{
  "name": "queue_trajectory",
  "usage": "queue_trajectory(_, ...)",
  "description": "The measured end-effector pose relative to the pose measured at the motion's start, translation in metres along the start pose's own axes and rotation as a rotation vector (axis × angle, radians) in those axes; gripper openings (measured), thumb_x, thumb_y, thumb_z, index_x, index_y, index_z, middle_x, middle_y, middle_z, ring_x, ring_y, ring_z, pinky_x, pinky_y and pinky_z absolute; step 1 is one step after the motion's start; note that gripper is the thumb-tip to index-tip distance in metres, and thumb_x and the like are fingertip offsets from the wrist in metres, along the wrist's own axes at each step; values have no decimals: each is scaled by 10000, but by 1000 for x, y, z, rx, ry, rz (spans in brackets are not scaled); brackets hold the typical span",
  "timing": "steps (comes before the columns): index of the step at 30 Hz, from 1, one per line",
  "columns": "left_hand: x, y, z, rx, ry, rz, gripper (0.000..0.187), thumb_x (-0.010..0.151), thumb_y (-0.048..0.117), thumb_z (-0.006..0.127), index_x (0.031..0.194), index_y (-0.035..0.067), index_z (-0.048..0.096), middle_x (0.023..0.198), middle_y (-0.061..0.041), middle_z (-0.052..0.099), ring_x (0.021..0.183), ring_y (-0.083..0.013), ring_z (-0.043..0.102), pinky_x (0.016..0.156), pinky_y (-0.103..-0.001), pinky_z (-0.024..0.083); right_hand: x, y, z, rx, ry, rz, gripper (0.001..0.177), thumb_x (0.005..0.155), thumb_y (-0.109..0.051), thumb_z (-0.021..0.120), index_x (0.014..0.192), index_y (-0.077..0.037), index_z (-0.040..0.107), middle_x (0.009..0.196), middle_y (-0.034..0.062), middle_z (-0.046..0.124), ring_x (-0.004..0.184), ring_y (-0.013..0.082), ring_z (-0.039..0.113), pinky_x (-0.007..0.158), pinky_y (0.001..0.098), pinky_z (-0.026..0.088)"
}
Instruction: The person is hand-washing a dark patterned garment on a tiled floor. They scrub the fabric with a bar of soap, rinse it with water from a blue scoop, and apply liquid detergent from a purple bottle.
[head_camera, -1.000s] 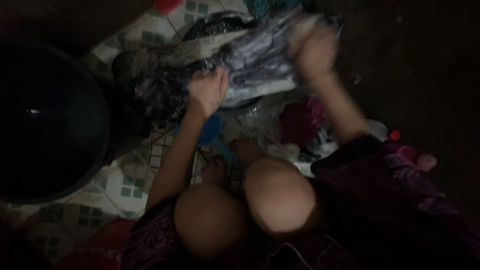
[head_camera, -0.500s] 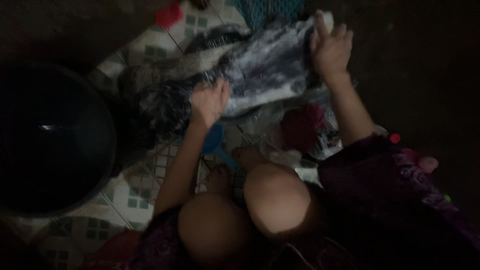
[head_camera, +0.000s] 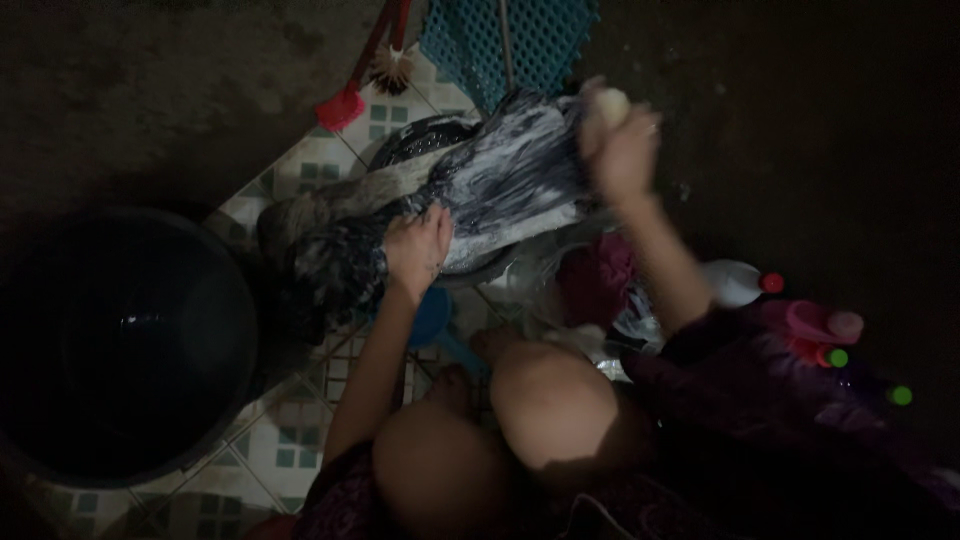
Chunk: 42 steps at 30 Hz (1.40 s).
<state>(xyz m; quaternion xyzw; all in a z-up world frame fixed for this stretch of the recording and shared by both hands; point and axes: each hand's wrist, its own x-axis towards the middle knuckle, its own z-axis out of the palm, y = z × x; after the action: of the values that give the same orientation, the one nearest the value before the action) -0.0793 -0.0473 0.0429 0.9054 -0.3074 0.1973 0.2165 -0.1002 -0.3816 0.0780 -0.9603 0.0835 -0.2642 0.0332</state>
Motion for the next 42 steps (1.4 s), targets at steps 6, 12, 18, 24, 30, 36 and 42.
queue_trajectory(6,-6,-4,4,-2,69,45,228,1007,236,667,832,105,600,637,-126,619,601,-331,624,631,-456,494,-59,-56,0,118,-311,-172,436,964,-294,728,1341,-106,615,1001,179,614,918,314,595,772,453,557)
queue_trajectory(12,-6,-11,10,-71,-179,-145,231,1046,305,670,1081,82,620,783,-146,684,705,-355,651,737,-490,519,-21,52,26,116,-226,111,677,1024,-321,781,1581,-82,479,1263,300,561,1101,431,587,921,519,511)
queue_trajectory(18,59,-9,28,-155,-71,-69,847,930,400,748,1583,62,326,1519,-257,505,1373,-411,449,1122,-602,308,39,77,74,507,-356,239,730,929,-432,845,1361,49,507,1371,310,550,1228,427,594,1005,476,505)
queue_trajectory(24,137,-7,69,-569,-496,-464,373,978,215,652,1337,141,718,1309,-103,727,1216,-231,671,1194,-491,342,42,72,56,721,-171,220,682,1046,-383,771,1497,-65,371,1439,238,570,1300,376,636,1029,497,568)
queue_trajectory(30,60,3,15,-804,-137,1,208,898,-34,617,1079,48,678,1241,-105,617,1138,-277,639,988,-420,484,-20,69,-24,930,-15,226,593,1111,-370,706,1520,-96,374,1327,161,559,1039,295,601,864,423,567)
queue_trajectory(36,2,23,-2,-341,-230,352,219,872,46,629,1089,54,659,1186,-110,575,1187,-330,522,1078,-495,370,-61,8,-71,373,-18,82,577,1100,-339,774,1441,-19,436,1270,226,523,1142,338,599,880,460,553)
queue_trajectory(42,-3,23,25,-174,-266,289,324,899,123,621,1209,30,635,1155,-157,560,1151,-336,490,1036,-482,352,-61,-66,21,208,-284,-291,423,910,-369,774,1229,-109,678,1079,203,601,985,369,590,829,479,534)
